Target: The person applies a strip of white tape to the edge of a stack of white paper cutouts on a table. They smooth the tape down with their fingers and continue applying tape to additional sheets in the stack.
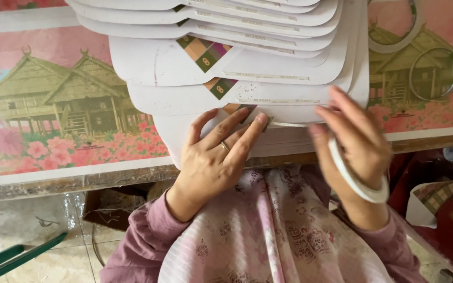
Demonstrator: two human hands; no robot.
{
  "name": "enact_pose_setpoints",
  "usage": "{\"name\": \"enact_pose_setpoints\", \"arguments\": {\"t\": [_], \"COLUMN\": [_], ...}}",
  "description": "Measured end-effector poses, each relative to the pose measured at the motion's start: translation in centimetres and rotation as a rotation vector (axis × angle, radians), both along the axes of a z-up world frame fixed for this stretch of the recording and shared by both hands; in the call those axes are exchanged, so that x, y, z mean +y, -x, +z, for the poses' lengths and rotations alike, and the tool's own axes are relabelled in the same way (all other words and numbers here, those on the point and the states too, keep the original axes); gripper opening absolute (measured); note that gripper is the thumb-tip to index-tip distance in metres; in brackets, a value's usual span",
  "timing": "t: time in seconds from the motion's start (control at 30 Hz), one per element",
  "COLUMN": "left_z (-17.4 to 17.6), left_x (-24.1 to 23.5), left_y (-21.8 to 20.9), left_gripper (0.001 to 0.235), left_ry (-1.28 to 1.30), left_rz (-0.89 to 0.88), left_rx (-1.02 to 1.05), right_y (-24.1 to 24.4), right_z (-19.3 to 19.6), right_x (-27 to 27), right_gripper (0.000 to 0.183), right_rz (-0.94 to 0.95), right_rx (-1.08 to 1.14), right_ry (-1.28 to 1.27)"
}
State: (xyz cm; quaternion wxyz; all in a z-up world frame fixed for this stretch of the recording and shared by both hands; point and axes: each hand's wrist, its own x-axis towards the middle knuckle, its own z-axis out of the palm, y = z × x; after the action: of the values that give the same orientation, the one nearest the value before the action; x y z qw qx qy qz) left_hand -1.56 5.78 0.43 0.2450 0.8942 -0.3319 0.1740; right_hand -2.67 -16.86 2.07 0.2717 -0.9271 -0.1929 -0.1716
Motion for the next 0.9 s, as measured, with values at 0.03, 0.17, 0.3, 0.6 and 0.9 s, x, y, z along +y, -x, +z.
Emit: {"name": "enact_pose_setpoints", "arguments": {"t": [0.03,0.17,0.3,0.6,0.9], "left_z": [0.1,0.2,0.1,-0.6,-1.9], "left_x": [0.0,-0.5,-3.4,-7.9,-6.0], "left_y": [0.0,0.1,-0.4,-2.3,-2.9], "left_gripper": [0.035,0.035,0.039,0.067,0.069], "left_ry": [0.005,0.061,0.11,0.09,-0.119], "left_rz": [0.016,0.055,-0.057,-0.138,0.057], "left_rx": [-0.018,-0.046,-0.038,-0.118,-0.103], "right_y": [0.2,0.3,-0.2,-0.7,-1.1], "right_z": [-0.5,-1.1,-1.5,-0.4,-0.7], "right_x": [-1.2,-3.3,-3.9,-4.4,-3.5], "right_gripper": [0.013,0.014,0.019,0.021,0.03], "right_rz": [-0.074,-0.152,-0.16,-0.118,0.021], "right_rx": [-0.018,-0.059,-0.053,-0.16,-0.066], "right_ry": [0.002,-0.012,-0.02,-0.083,0.103]}}
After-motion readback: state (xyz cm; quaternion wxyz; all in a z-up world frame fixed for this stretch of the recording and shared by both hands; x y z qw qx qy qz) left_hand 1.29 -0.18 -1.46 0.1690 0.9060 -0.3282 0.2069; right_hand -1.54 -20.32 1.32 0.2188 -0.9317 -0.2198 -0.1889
